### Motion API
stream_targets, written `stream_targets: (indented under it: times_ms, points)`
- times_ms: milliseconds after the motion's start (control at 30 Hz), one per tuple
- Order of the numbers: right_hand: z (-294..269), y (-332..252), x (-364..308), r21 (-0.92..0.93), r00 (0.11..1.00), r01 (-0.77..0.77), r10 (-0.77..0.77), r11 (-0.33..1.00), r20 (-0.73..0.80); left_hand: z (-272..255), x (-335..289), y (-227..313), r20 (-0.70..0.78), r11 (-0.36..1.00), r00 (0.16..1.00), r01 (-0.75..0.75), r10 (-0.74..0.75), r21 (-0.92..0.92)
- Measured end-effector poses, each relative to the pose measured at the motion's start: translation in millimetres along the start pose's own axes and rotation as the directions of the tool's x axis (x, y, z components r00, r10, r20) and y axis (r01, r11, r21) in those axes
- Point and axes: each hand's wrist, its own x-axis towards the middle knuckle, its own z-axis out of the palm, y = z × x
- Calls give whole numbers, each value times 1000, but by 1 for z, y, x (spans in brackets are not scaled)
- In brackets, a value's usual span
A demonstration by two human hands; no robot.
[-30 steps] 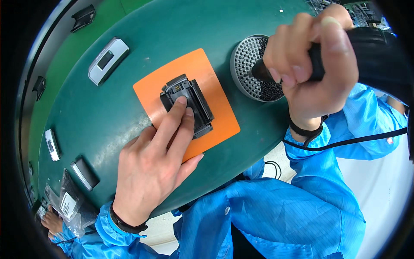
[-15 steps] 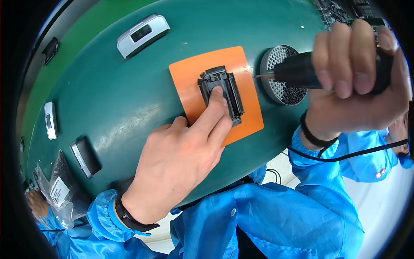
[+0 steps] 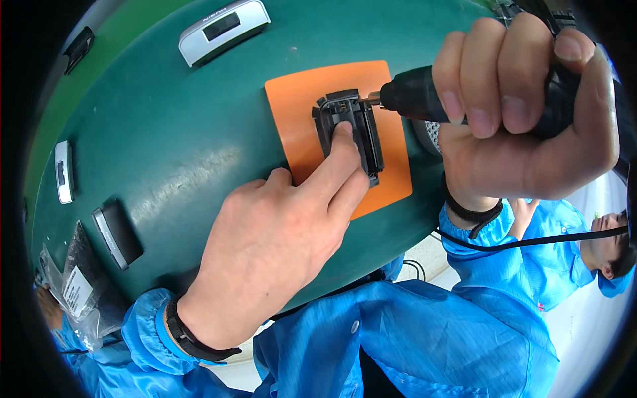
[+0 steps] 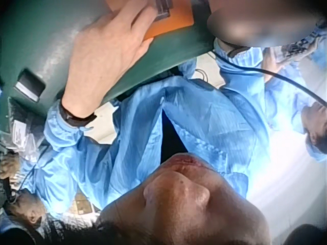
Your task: The person is assembling a small electronic component, possibly a toner cartridge part, using an electric screwdriver.
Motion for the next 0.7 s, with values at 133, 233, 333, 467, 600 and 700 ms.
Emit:
stream_targets:
  times_ms: [133, 233, 333, 467, 600, 700]
  points:
    - [-1, 5, 0, -2, 1000, 20, -20, 1000, 8, 0, -1, -1, -11, 1000, 1000, 1, -1, 3]
    - [0, 8, 0, -4, 999, 37, -37, 999, 6, 0, -2, -1, -7, 1000, 1000, 0, 0, 6]
    - [2, 11, -1, 13, 999, 31, -31, 999, -8, -2, -2, -1, -4, 1000, 1000, -1, 1, 20]
    - [4, 12, 0, -3, 1000, 27, -27, 1000, -5, -1, -2, -2, -15, 1000, 1000, -6, 6, 12]
    - [7, 12, 3, -43, 999, 34, -33, 998, 16, 0, -1, -2, -11, 1000, 1000, -1, 1, -4]
    - [9, 14, 6, -60, 998, 40, -38, 997, 43, 2, -2, -2, -29, 999, 1000, 4, -4, -32]
